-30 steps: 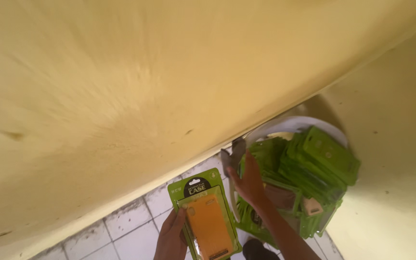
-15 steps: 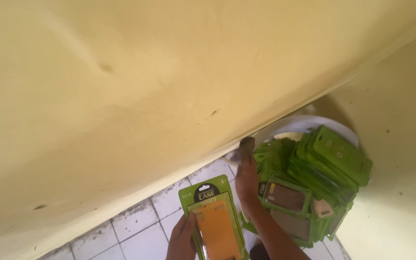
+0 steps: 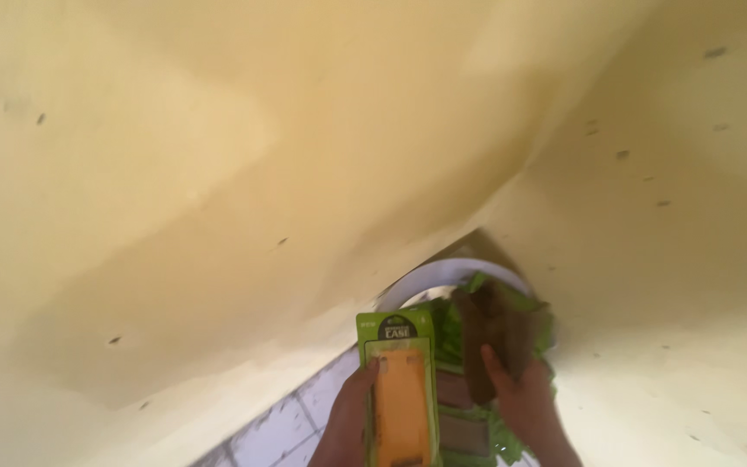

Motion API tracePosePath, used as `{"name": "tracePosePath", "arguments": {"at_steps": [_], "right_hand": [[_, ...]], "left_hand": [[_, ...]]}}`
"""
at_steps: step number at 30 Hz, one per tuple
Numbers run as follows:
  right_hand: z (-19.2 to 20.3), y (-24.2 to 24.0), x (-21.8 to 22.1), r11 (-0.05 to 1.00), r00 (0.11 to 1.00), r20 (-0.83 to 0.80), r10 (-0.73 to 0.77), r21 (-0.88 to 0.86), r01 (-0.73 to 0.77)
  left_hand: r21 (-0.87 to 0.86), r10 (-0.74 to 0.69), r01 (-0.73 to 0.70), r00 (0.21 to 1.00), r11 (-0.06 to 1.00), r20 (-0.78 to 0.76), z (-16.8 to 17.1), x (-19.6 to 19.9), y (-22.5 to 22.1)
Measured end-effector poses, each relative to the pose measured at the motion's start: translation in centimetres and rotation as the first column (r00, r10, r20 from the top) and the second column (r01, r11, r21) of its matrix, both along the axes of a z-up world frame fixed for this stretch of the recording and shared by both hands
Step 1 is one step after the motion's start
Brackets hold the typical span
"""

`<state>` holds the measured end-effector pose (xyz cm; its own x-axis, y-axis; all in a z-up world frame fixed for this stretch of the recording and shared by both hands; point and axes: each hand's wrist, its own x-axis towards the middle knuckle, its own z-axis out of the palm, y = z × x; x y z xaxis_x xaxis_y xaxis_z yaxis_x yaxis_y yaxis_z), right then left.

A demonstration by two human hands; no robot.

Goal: The person picks up packaged phone cases from a white bucket and hangs them one by one on a wall-mounted wire grid display. The person repeats this process for multiple items, transferring them from the bucket to the display rack.

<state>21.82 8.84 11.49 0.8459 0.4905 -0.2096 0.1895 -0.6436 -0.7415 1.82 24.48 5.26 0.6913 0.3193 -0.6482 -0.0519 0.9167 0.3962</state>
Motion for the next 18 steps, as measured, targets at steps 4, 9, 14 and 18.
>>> {"name": "tracePosePath", "arguments": {"at_steps": [4, 9, 14, 18], "right_hand": [[7.5, 2.7, -4.4, 0.815, 0.756, 0.508, 0.413, 0.163, -0.555], [12.7, 5.7, -5.5, 0.876, 0.761, 0.495, 0.420, -0.001, -0.483], [13.5, 4.7, -5.6, 0.881, 0.658, 0.622, 0.425, -0.116, -0.459], [12.5, 3.0, -7.0, 0.865, 0.636, 0.633, 0.442, -0.114, -0.488]], "left_hand": [[-0.044, -0.021, 0.041, 0.925, 0.998, 0.381, 4.8, 5.0, -1.0], [0.099, -0.073, 0.037, 0.917, 0.994, 0.391, 10.5, 8.9, -0.7], [0.159, -0.158, 0.083, 0.817, 0.984, 0.554, 14.0, 9.4, 0.4], [-0.006, -0.050, 0.056, 0.928, 0.998, 0.368, 15.9, 10.0, 1.0]]}}
